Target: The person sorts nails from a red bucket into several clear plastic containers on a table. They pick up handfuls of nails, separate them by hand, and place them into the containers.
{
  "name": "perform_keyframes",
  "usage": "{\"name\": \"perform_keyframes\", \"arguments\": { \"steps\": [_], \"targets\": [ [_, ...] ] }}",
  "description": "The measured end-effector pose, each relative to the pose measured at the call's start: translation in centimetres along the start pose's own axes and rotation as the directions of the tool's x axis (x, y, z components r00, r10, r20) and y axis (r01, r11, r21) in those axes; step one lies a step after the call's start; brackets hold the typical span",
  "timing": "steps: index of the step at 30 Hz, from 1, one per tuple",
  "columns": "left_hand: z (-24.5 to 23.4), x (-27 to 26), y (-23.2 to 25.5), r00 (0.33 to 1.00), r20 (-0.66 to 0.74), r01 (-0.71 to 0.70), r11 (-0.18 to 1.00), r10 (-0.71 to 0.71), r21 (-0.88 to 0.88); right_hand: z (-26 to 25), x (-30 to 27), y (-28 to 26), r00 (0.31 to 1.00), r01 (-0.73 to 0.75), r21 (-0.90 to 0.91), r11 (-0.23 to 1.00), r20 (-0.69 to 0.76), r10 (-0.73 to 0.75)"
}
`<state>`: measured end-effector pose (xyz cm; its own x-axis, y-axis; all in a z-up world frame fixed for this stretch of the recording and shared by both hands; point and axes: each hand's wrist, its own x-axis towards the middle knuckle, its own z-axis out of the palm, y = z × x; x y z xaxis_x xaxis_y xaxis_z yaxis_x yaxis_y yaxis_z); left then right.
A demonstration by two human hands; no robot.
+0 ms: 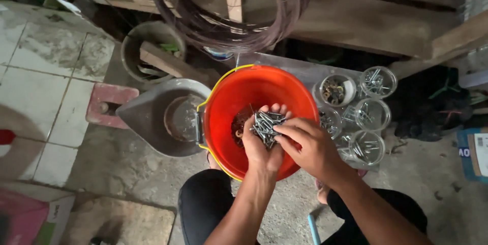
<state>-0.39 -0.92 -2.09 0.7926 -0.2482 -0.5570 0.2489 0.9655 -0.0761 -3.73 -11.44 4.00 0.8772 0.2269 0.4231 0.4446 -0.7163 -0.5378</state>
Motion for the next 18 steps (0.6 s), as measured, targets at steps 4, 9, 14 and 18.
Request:
{"name": "perform_keyframes", "arguments": {
  "steps": [4, 9, 14, 18],
  "targets": [
    [1.1, -1.0, 0.5, 1.0, -0.015, -0.013, 1.0, 0.013, 0.003, 0.6, 0.7, -0.6, 1.0, 0.03, -0.015, 0.999, 0.007, -0.03],
    [1.2, -1.1, 1.2, 0.999, -0.031, 0.006, 0.999, -0.007, -0.048, 0.7, 0.6, -0.2, 1.0, -0.027, 0.136, 0.99, 0.01, 0.025],
    [1.6, -1.0, 1.6, 0.999, -0.046, 0.022, 0.999, -0.023, -0.039, 0.7, 0.2, 1.6, 0.928, -0.319, 0.814, 0.485, 0.163, 0.336],
    [2.6, -1.6, 1.6, 0.996, -0.072, 0.044, 0.998, -0.048, -0.051, -0.3, 0.9, 2.7, 0.87, -0.386, 0.902, 0.196, 0.285, 0.402]
  ]
}}
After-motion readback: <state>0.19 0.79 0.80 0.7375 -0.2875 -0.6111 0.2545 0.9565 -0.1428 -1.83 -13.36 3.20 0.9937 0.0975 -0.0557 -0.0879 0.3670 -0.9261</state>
